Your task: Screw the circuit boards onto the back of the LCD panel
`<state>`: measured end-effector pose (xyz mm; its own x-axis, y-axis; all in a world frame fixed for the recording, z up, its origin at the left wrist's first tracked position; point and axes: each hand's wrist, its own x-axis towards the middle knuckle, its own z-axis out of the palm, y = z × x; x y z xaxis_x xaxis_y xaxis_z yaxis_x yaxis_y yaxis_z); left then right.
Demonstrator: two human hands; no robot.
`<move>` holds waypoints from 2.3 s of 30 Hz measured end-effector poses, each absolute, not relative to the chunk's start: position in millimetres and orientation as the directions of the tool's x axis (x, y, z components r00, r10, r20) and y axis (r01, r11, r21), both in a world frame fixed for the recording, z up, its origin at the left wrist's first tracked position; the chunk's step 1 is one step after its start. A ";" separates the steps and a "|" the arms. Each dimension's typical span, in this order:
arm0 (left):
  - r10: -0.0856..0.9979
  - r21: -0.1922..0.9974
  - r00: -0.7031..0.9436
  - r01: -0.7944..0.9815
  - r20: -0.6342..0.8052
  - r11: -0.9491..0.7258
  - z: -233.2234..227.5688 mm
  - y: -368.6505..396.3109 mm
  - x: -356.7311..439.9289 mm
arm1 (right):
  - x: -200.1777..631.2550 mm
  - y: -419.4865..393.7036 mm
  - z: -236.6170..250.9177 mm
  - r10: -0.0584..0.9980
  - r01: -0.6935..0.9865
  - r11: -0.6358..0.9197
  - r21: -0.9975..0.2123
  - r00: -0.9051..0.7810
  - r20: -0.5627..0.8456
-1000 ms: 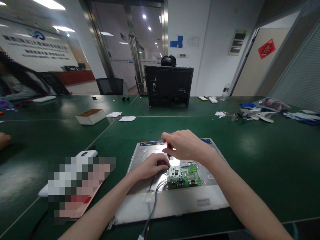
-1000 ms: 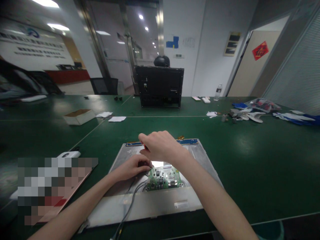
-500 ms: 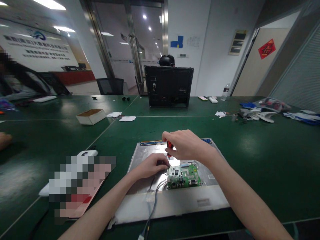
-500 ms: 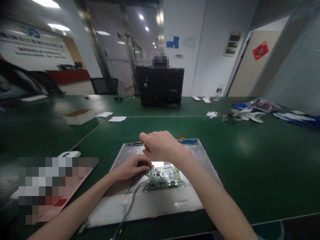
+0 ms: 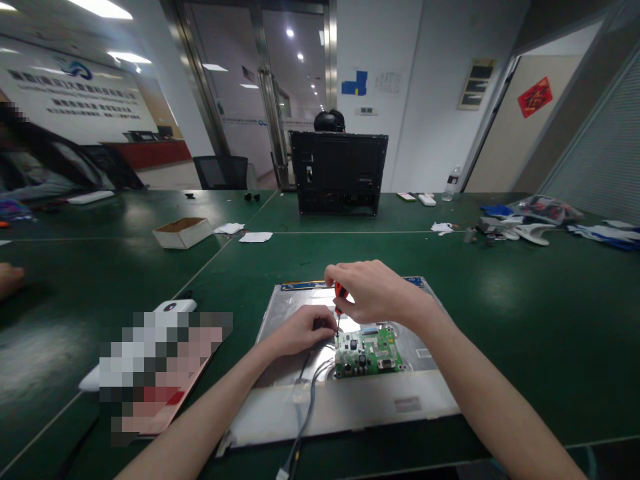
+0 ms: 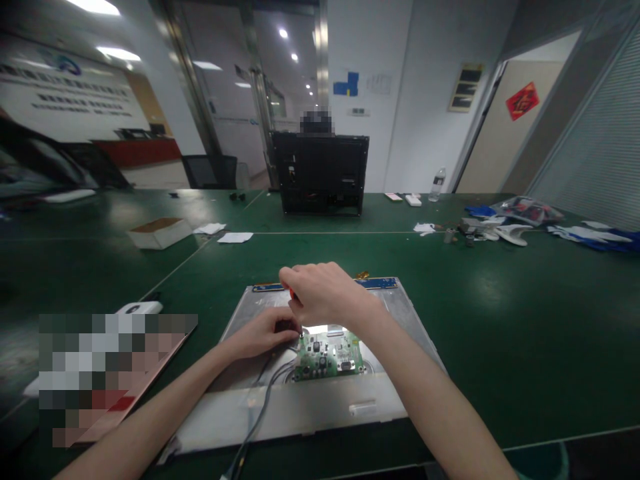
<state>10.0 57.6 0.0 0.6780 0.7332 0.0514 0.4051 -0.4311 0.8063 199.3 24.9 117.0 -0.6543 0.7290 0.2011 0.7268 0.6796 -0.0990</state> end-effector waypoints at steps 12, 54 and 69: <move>0.731 0.793 0.681 0.422 0.042 -0.439 -0.3 58.3 9.8 | 195.6 28.1 116.8 0.746 0.763 0.647 -0.002 -0.632 0.208; 0.728 0.785 0.685 0.435 0.029 -0.441 3.5 56.1 10.8 | 198.6 28.1 116.4 0.756 0.760 0.646 -0.072 -0.624 0.198; 0.719 0.771 0.694 0.436 0.039 -0.463 -2.1 59.5 9.0 | 200.7 24.5 116.7 0.733 0.731 0.675 -0.095 -0.651 0.199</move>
